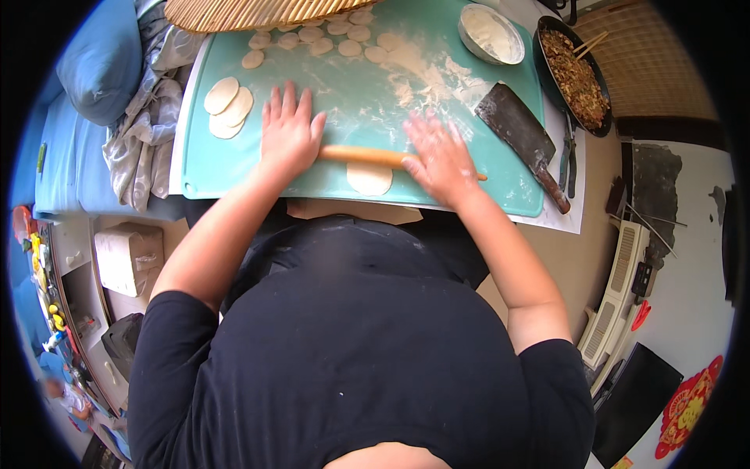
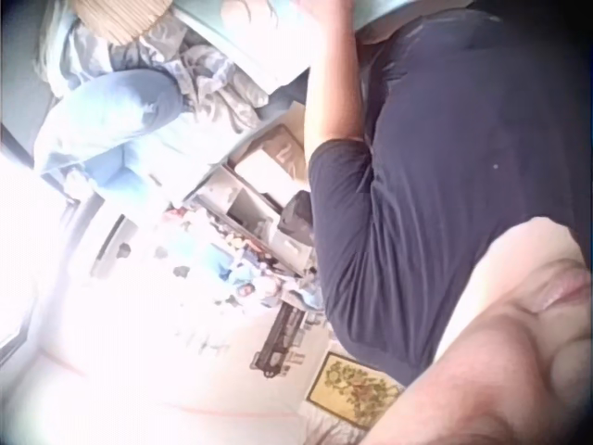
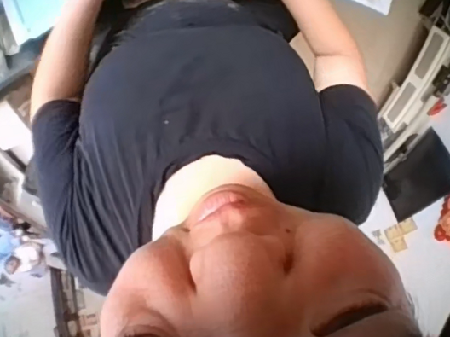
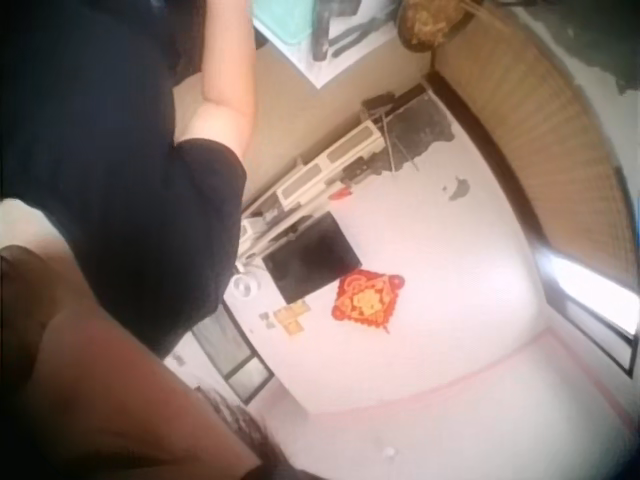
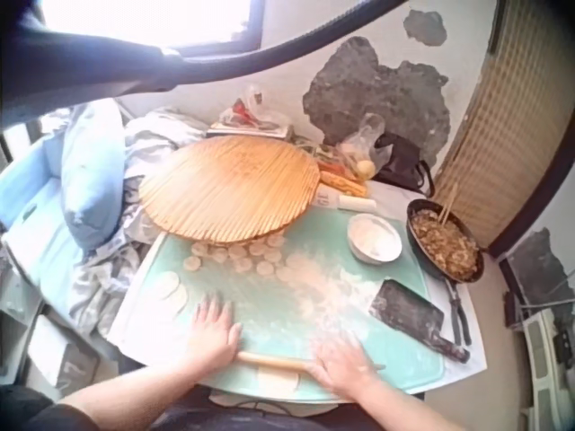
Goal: The person uses a wooden rolling pin to flatten small balls of dough into thin, round discs on a floured teal cutting board. They repeatedly pick up a dough ball, roll it out, and place the finished disc aside on the board.
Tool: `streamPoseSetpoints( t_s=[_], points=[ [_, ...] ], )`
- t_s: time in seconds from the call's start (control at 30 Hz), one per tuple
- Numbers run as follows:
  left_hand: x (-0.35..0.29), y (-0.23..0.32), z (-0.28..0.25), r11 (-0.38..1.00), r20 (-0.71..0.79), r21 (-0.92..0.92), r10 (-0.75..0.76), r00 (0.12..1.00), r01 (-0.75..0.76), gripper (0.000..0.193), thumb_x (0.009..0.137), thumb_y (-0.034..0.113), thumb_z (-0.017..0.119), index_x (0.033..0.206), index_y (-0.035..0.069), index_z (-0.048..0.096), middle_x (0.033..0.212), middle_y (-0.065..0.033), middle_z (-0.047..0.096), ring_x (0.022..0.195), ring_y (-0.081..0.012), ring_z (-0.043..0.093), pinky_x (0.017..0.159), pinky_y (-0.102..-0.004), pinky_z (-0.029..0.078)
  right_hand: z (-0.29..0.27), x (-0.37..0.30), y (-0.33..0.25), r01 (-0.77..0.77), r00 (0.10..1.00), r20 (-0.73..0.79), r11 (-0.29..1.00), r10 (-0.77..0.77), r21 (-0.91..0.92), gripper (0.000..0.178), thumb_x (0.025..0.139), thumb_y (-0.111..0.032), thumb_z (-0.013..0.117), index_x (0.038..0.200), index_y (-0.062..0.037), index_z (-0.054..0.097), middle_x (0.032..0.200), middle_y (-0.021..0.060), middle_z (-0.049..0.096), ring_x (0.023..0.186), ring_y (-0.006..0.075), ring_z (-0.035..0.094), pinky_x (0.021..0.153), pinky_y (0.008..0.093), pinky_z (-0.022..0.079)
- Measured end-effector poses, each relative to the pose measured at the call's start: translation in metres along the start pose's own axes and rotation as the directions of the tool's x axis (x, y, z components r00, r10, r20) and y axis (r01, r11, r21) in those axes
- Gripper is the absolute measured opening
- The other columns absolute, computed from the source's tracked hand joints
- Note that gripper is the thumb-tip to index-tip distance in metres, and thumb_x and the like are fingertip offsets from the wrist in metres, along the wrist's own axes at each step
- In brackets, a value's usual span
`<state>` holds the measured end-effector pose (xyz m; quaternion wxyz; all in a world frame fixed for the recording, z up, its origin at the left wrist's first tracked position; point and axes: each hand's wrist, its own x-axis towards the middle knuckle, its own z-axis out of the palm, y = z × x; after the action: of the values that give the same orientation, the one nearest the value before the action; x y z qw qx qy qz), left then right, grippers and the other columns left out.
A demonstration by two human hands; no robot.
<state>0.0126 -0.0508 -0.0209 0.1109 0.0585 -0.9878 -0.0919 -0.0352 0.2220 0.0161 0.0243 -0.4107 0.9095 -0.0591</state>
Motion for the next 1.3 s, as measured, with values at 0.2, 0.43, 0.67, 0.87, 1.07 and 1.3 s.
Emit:
streamPoseSetpoints(
  t_s=[0.2, 0.43, 0.67, 0.87, 1.07, 1.3],
  points=[
    [-0.012, 0.034, -0.011, 0.936, 0.118, -0.310, 0.211, 0.970, -0.166, 0.053, 0.083, 0.015, 0.061, 0.132, 0.004, 0.044, 0.142, -0.0224, 0.034, 0.131, -0.0411, 0.031, 0.106, -0.0456, 0.032, 0.010, -0.038, 0.015, -0.108, 0.992, 0.072, 0.993, 0.106, 0.038, 0.063, 0.087, -0.047, 0.051, 0.137, -0.0097, 0.042, 0.149, 0.0123, 0.029, 0.138, 0.0317, 0.022, 0.111, 0.0483, 0.017],
    [-0.005, 0.066, -0.031, 0.901, 0.453, -0.420, 0.105, 0.885, 0.108, 0.020, 0.073, 0.011, 0.066, 0.093, 0.006, 0.063, 0.104, -0.0154, 0.059, 0.094, -0.0341, 0.058, 0.082, -0.0384, 0.048, 0.006, -0.062, -0.013, 0.023, 0.968, -0.250, 0.980, 0.027, 0.197, 0.038, 0.070, -0.011, 0.072, 0.105, -0.0074, 0.059, 0.113, 0.0079, 0.062, 0.114, 0.0312, 0.054, 0.098, 0.0481, 0.039],
    [-0.021, 0.065, -0.019, 0.904, 0.248, -0.427, 0.099, 0.964, 0.017, 0.014, 0.071, 0.012, 0.066, 0.083, 0.007, 0.062, 0.082, -0.0115, 0.060, 0.083, -0.0333, 0.060, 0.076, -0.0405, 0.048, -0.003, -0.058, -0.015, 0.125, 0.914, -0.402, 0.981, -0.054, 0.152, 0.034, 0.065, -0.009, 0.072, 0.097, -0.0078, 0.060, 0.095, 0.0073, 0.063, 0.091, 0.0280, 0.060, 0.088, 0.0445, 0.046],
    [-0.004, 0.064, -0.034, 0.873, 0.494, -0.477, 0.173, 0.852, 0.099, 0.014, 0.072, 0.010, 0.066, 0.085, 0.007, 0.062, 0.087, -0.0117, 0.065, 0.084, -0.0315, 0.061, 0.076, -0.0387, 0.049, -0.001, -0.051, -0.015, 0.231, 0.889, -0.440, 0.955, -0.131, 0.183, 0.033, 0.065, -0.008, 0.073, 0.095, -0.0065, 0.060, 0.092, 0.0081, 0.063, 0.085, 0.0287, 0.060, 0.081, 0.0427, 0.048],
    [-0.016, 0.024, -0.052, 0.577, 0.280, -0.792, 0.055, 0.958, 0.198, 0.010, 0.082, 0.006, 0.064, 0.091, 0.006, 0.062, 0.083, -0.0087, 0.065, 0.077, -0.0215, 0.063, 0.072, -0.0295, 0.050, 0.003, -0.050, -0.004, 0.168, 0.909, -0.411, 0.962, -0.067, 0.214, 0.032, 0.065, -0.007, 0.073, 0.094, -0.0063, 0.060, 0.091, 0.0084, 0.064, 0.084, 0.0292, 0.061, 0.075, 0.0404, 0.048],
    [0.022, -0.121, -0.049, 0.964, -0.159, -0.265, -0.034, 0.987, -0.009, 0.019, 0.083, 0.007, 0.059, 0.102, 0.007, 0.062, 0.099, -0.0121, 0.063, 0.095, -0.0314, 0.060, 0.081, -0.0376, 0.048, 0.017, -0.047, 0.009, 0.082, 0.868, -0.496, 0.975, 0.033, 0.208, 0.034, 0.066, -0.007, 0.073, 0.098, -0.0066, 0.061, 0.092, 0.0084, 0.064, 0.083, 0.0294, 0.061, 0.072, 0.0386, 0.048]
  ],
)
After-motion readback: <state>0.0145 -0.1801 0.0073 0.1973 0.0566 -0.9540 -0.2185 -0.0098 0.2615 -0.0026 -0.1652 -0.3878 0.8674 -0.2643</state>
